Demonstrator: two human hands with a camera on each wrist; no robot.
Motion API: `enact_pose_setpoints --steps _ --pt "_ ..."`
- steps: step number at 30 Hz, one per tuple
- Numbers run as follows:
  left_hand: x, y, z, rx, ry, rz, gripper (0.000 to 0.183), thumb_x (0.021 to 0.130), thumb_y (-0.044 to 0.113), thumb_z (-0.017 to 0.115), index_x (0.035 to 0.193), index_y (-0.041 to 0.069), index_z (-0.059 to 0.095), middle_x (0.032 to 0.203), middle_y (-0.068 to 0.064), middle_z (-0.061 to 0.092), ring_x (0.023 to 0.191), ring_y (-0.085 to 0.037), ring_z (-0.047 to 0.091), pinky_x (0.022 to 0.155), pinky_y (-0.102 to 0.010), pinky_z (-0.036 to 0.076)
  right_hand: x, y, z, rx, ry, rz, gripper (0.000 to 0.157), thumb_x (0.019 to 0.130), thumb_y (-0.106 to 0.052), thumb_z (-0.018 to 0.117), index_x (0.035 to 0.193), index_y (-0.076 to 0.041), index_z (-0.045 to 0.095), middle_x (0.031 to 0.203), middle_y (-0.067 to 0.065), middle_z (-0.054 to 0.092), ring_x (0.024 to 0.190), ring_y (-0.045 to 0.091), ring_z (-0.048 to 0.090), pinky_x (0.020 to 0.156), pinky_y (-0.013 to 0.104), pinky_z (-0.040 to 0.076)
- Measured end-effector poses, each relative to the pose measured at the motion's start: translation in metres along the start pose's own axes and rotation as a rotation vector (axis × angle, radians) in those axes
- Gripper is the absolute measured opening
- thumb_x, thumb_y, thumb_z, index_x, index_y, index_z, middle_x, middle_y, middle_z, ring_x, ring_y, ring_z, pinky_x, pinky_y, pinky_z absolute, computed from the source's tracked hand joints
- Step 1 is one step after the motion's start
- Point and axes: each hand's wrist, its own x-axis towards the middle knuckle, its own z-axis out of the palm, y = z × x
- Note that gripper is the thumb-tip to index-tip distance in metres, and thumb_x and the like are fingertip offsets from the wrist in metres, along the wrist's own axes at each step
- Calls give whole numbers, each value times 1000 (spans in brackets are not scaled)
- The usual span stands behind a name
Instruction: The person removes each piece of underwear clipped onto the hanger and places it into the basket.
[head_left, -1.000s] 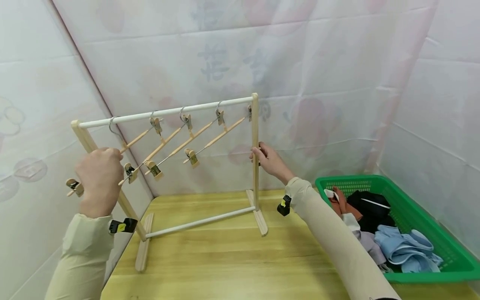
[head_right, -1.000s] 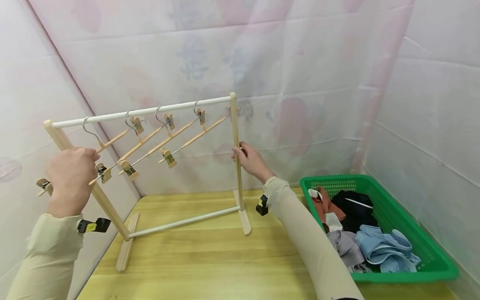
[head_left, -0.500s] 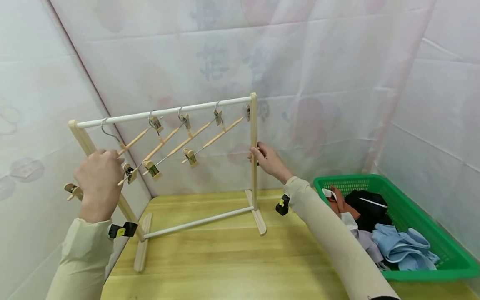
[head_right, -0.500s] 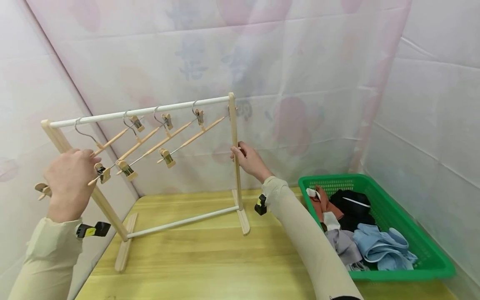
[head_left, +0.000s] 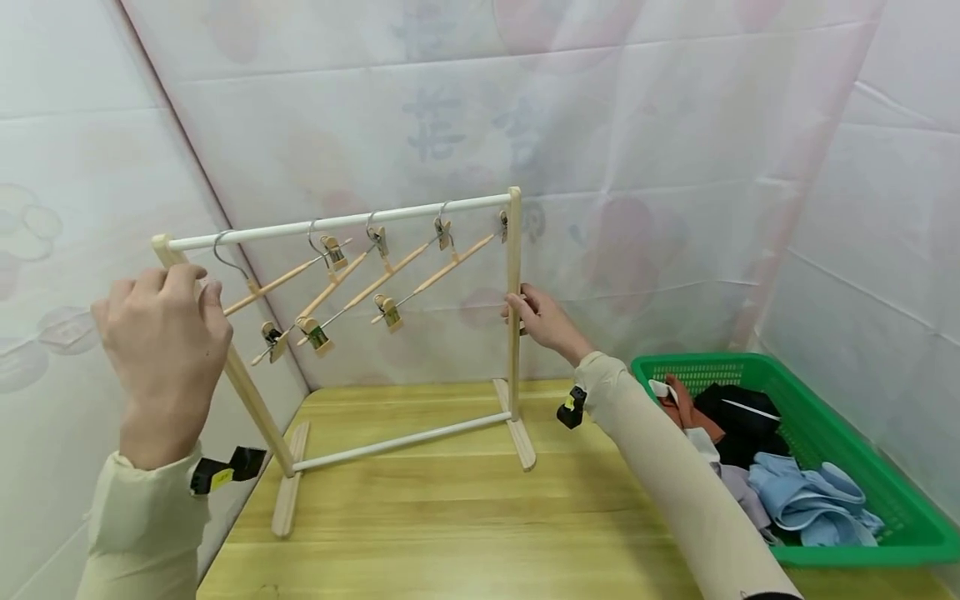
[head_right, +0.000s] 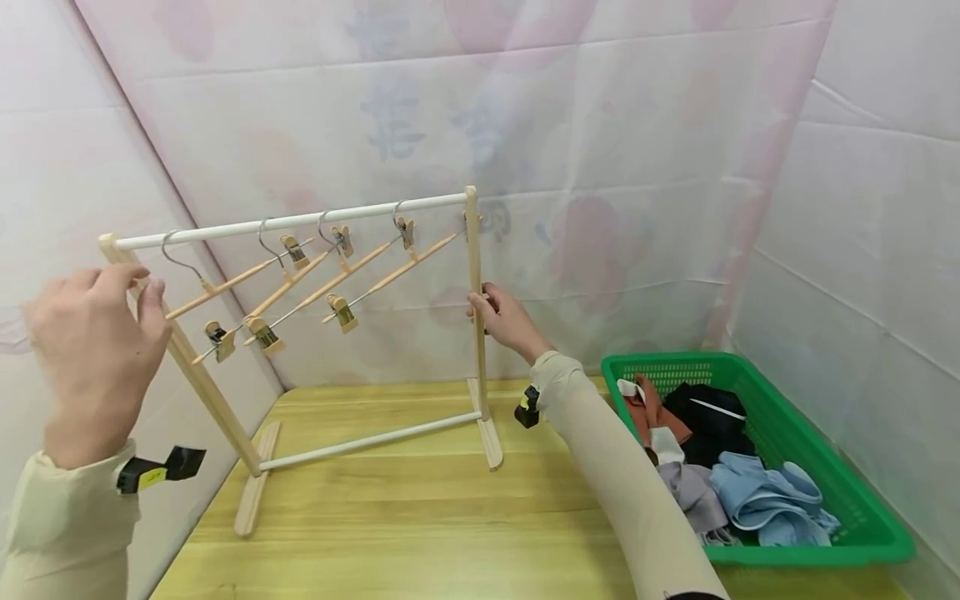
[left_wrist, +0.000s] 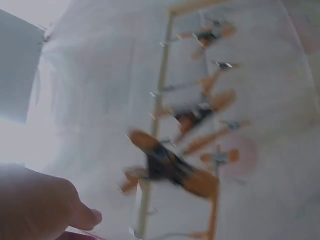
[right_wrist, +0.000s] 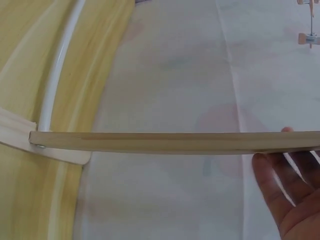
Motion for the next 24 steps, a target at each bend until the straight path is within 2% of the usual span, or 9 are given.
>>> enact_pose_setpoints --steps 2,5,8,10,15,18,21,24 --pt "-1 14 -4 -44 48 15 27 98 12 61 117 -6 68 109 -36 67 97 -55 51 85 -63 34 -2 -2 -5 -15 -22 8 52 108 -48 39 131 -4 52 122 22 65 109 35 65 89 48 59" --pt "-4 38 -9 -122 99 55 30 98 16 62 121 -4 67 113 -35 66 100 -55 51 88 -61 34 -6 -11 -16 -44 -32 35 58 108 -50 37 148 -9 40 144 22 53 129 38 55 107 55 48" --pt "-9 62 -9 -202 136 108 34 98 18 63 124 -4 65 116 -33 66 104 -53 52 90 -60 35 -15 -28 -29 -69 28 13 68 108 -52 36 161 -11 21 161 22 34 148 42 35 119 61 32" --pt "-15 78 -8 -241 137 156 37 98 19 63 127 -4 63 118 -33 65 106 -52 52 92 -60 38 -23 -43 -38 -116 99 -16 70 107 -54 35 163 -15 17 167 17 26 155 38 25 123 61 26" --pt "-38 113 2 -320 125 213 38 98 19 64 130 -2 61 122 -30 65 112 -47 57 96 -57 45 -51 -80 -43 -265 252 -170 64 108 -49 37 161 -17 24 168 12 27 157 34 22 124 60 21" --pt "-53 133 16 -358 102 235 39 97 19 65 130 -1 60 124 -27 65 115 -44 58 100 -54 47 -69 -96 -36 -338 360 -315 56 109 -40 40 157 -12 34 165 14 33 155 34 26 124 59 21" --pt "-71 150 35 -378 55 278 42 96 19 65 132 -2 58 125 -25 64 118 -41 57 105 -52 45 -85 -102 -22 -416 469 -470 49 108 -29 43 152 -6 43 160 19 41 152 36 33 125 57 23" --pt "-92 165 56 -375 0 303 45 96 22 65 134 -1 56 129 -23 63 122 -39 56 109 -50 43 -99 -98 -6 -498 541 -561 47 107 -25 46 148 -3 48 156 22 45 149 40 36 124 57 24"
